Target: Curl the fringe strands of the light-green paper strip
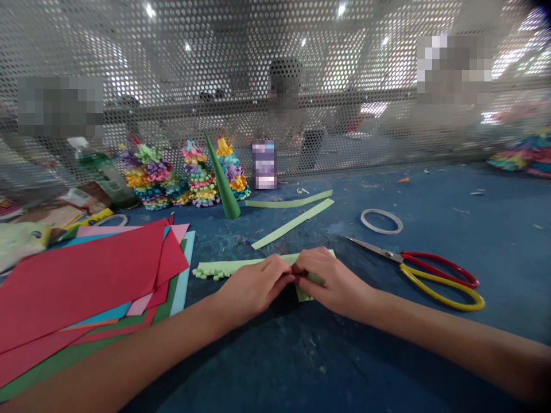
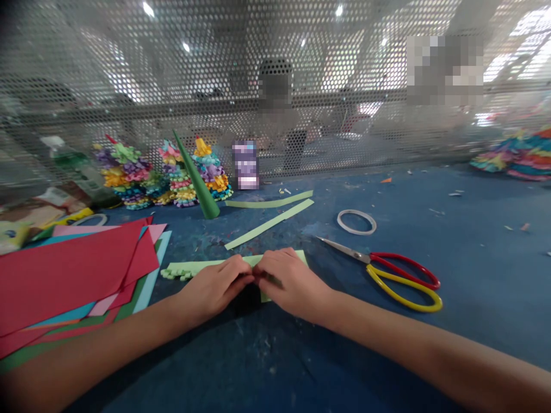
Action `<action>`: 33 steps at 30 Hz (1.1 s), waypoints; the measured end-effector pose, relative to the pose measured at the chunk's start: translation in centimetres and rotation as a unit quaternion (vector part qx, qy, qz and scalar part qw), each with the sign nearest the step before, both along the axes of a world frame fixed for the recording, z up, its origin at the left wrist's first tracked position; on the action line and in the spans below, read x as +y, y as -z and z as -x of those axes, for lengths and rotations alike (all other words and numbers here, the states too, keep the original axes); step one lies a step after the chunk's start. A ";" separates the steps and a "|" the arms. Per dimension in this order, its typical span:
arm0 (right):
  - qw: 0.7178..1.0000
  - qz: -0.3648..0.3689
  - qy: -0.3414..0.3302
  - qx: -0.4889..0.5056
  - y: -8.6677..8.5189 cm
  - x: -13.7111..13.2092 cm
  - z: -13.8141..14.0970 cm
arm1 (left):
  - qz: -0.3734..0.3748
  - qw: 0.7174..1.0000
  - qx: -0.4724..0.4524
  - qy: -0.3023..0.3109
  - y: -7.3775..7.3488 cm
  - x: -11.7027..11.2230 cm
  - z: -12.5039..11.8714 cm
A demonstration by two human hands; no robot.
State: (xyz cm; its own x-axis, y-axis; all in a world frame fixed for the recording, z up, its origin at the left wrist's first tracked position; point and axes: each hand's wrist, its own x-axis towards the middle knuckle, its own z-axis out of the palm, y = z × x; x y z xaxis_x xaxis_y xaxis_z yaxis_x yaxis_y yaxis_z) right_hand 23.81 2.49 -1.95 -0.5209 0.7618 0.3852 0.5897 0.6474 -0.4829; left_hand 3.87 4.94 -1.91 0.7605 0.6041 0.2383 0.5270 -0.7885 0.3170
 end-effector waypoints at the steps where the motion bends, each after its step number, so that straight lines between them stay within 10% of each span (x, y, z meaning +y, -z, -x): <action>1: 1.000 -0.002 -0.002 0.001 0.0 0.0 0.0 | 0.003 1.000 -0.003 0.001 0.0 0.0 0.0; 33: 0.996 -0.074 -0.015 -0.037 0.3 -0.4 0.0 | -0.087 0.993 0.081 -0.020 0.4 -0.3 -0.1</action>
